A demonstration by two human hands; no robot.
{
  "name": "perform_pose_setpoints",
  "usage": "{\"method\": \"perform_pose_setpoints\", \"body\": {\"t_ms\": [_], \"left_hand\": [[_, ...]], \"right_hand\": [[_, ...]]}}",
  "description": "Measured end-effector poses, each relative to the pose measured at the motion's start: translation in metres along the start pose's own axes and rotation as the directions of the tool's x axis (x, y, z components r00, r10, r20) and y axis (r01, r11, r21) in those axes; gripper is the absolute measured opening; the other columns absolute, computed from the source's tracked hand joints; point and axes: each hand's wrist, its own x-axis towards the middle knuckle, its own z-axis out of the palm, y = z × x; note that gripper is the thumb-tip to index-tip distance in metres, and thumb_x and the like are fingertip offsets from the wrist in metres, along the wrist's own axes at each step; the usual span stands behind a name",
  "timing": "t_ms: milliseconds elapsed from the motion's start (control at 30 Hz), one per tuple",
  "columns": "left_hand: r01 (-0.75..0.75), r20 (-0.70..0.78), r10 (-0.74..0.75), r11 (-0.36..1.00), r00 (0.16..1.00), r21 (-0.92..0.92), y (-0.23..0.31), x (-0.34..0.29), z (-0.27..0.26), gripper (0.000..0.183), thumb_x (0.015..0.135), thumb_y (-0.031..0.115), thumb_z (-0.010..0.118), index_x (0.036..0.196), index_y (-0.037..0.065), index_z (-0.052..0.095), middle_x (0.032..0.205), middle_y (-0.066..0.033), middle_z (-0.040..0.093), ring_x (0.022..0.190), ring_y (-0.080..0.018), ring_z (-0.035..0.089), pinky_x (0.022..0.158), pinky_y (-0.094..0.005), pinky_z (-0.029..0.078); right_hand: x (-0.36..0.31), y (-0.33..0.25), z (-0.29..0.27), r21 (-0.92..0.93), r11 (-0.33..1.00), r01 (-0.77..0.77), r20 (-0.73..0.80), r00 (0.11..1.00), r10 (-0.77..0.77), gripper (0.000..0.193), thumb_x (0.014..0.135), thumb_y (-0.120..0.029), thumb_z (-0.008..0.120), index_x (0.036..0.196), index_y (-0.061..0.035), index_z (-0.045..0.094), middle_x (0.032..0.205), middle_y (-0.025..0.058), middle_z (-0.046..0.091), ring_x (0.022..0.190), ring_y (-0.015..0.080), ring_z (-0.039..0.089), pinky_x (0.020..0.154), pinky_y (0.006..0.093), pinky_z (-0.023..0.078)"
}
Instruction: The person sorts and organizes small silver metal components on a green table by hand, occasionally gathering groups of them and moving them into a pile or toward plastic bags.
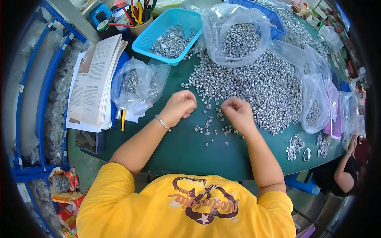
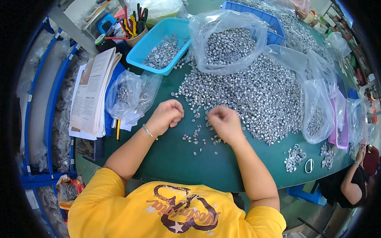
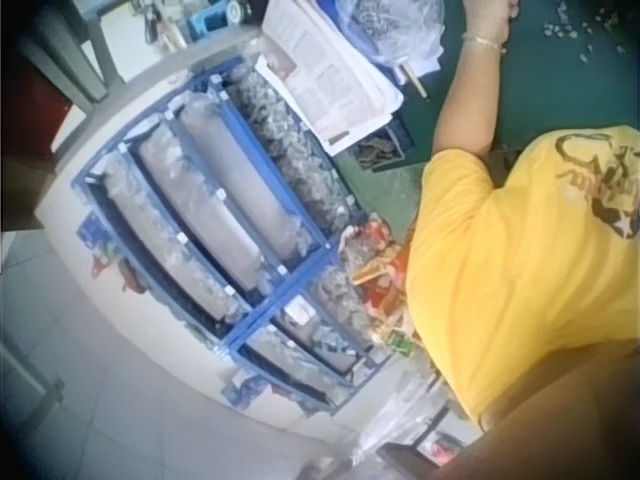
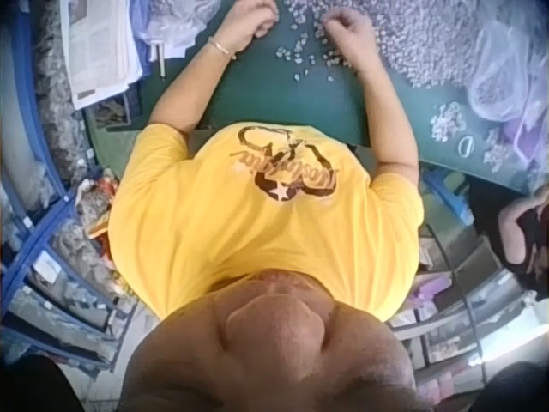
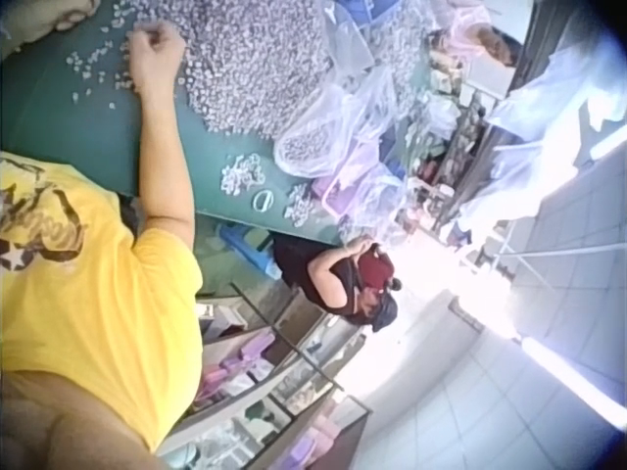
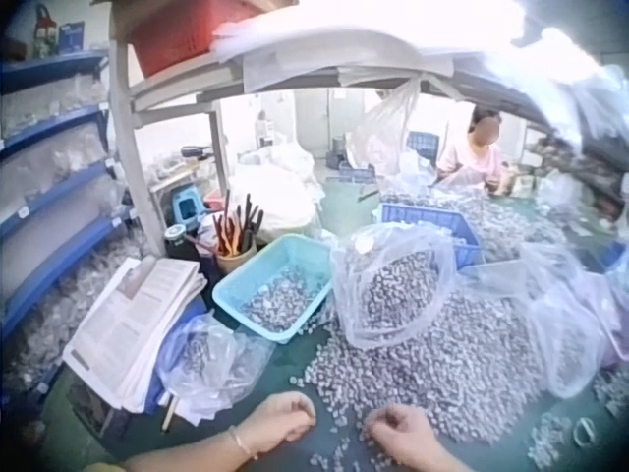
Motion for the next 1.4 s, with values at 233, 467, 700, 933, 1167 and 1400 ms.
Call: {"method": "perform_pose_setpoints", "body": {"t_ms": [233,467,700,933,1167,1400], "left_hand": [[-0.402,0.318,0.512,0.060,0.798,0.913,-0.026,0.003,0.018,0.015,0.072,0.011,0.071,0.081,0.002,0.062,0.071,-0.0085,0.056,0.061,-0.0164,0.057,0.059,-0.0284,0.047],[0.034,-0.123,-0.028,0.998,0.992,0.043,-0.003,0.001,-0.001,0.008,0.077,0.006,0.063,0.082,0.000,0.062,0.073,0.0004,0.058,0.056,-0.0090,0.048,0.055,-0.0221,0.042],[-0.360,0.264,0.585,0.050,0.767,0.932,-0.018,0.016,0.020,0.011,0.073,0.006,0.066,0.084,0.007,0.066,0.073,-0.0103,0.054,0.069,-0.0277,0.057,0.061,-0.0349,0.046],[-0.365,0.107,0.573,0.358,0.813,0.860,-0.016,0.018,0.020,0.008,0.078,0.007,0.062,0.086,0.004,0.062,0.072,-0.0055,0.053,0.063,-0.0162,0.054,0.053,-0.0289,0.044],[-0.306,-0.116,0.473,0.719,0.873,0.624,-0.010,0.022,0.007,0.008,0.076,0.006,0.063,0.083,0.002,0.060,0.067,0.0015,0.052,0.058,-0.0091,0.047,0.050,-0.0240,0.040],[-0.305,0.235,0.659,-0.009,0.714,0.952,-0.017,0.024,0.015,0.016,0.070,0.014,0.072,0.078,0.003,0.063,0.065,-0.0072,0.051,0.061,-0.0211,0.053,0.056,-0.0324,0.043]], "right_hand": [[0.005,0.004,0.027,-0.606,0.703,0.373,0.118,0.916,-0.384,0.011,0.076,-0.013,0.063,0.082,-0.0046,0.066,0.078,0.0139,0.063,0.067,0.0299,0.061,0.061,0.0361,0.050],[0.014,0.000,0.002,0.300,0.933,-0.196,0.178,0.973,0.147,0.012,0.081,-0.012,0.059,0.083,-0.0012,0.063,0.067,0.0066,0.060,0.061,0.0137,0.058,0.054,0.0271,0.046],[0.015,0.006,0.028,-0.508,0.717,0.477,0.104,0.861,-0.499,0.010,0.077,-0.012,0.064,0.084,-0.0057,0.065,0.075,0.0109,0.061,0.067,0.0270,0.060,0.060,0.0357,0.049],[0.027,0.003,0.006,-0.081,0.981,0.178,0.055,0.983,-0.174,0.013,0.081,-0.011,0.056,0.085,-0.0028,0.066,0.069,0.0043,0.061,0.057,0.0136,0.056,0.052,0.0282,0.045],[0.027,0.008,0.022,-0.689,0.525,0.500,0.256,0.845,-0.470,0.011,0.077,-0.013,0.061,0.086,-0.0076,0.064,0.071,0.0096,0.058,0.069,0.0292,0.061,0.058,0.0393,0.049],[0.029,-0.007,0.007,0.242,0.967,-0.076,0.158,0.987,0.038,0.011,0.080,-0.006,0.053,0.082,-0.0010,0.061,0.065,0.0045,0.059,0.055,0.0120,0.054,0.053,0.0258,0.043]]}}
